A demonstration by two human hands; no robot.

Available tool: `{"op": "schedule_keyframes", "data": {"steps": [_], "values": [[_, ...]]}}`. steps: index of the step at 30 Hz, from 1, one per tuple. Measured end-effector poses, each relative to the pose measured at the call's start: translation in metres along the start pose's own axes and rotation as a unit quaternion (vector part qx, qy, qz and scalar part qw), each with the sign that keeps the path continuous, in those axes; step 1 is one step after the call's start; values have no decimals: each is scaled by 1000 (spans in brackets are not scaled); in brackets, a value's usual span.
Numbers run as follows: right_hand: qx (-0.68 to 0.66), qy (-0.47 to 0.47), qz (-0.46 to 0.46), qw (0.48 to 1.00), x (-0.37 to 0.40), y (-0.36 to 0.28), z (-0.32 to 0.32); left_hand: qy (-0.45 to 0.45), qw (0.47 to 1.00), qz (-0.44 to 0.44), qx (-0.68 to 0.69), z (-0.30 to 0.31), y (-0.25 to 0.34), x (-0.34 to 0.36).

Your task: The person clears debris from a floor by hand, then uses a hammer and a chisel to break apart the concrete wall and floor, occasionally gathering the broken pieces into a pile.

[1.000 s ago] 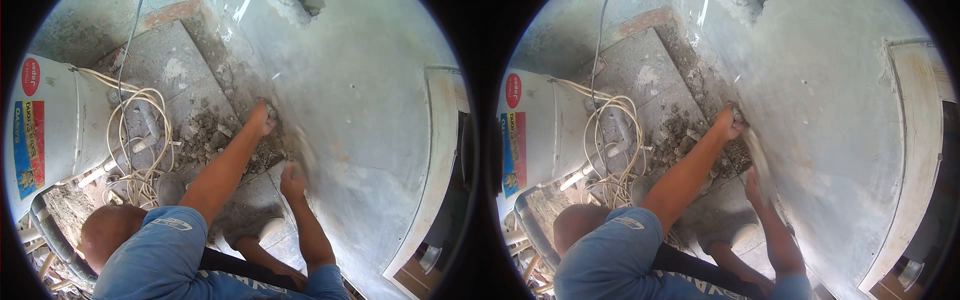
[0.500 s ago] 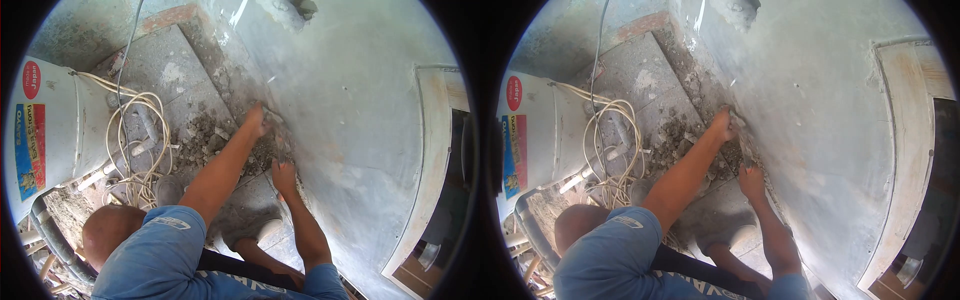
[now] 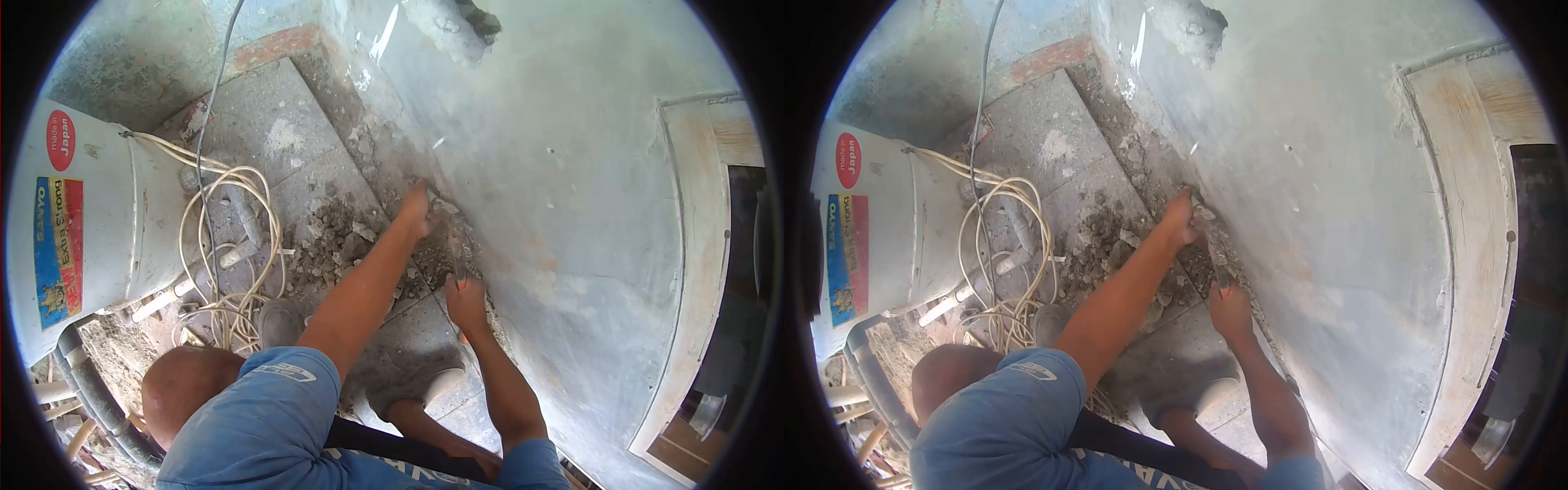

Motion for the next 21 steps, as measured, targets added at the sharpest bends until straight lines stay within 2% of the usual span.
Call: {"op": "schedule_keyframes", "data": {"steps": [2,5,6,7,8,10,11,13,15,17,18,20,21], "values": [[16,-9,-8,1000,17,-18,19,-7,1000,7,2,12,-19,7],[36,-21,17,999,30,-35,49,-9,998,36,-41,1,6,26],[51,-41,27,997,40,-32,60,31,975,9,-221,5,11,37],[71,-44,47,995,51,-30,72,69,916,-20,-395,8,17,46],[89,-47,67,993,65,-27,82,72,911,-23,-406,11,18,52],[104,-78,66,989,95,-14,99,113,813,-174,-545,14,33,64],[108,-86,43,990,110,2,101,116,806,-175,-553,21,41,63],[106,-90,19,990,139,24,102,198,566,-367,-711,28,82,63],[131,-120,-48,983,159,40,98,223,556,-350,-720,31,123,67],[92,-89,-45,991,169,51,86,226,498,-309,-779,30,160,59],[58,-60,-42,996,170,55,78,224,492,-310,-782,32,175,49],[38,-49,-36,997,166,56,63,179,400,-261,-860,33,188,37],[25,-39,-31,998,164,56,57,179,395,-260,-863,36,188,32]]}}
Point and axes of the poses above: each hand's wrist, its own x-axis away from the middle knuckle, its own z-axis out of the back of the hand, y = z × x, the point moved 3 cm from there along -x, towards the middle knuckle, and after that the axes turned 4 degrees about y, right-handed, at the moved point
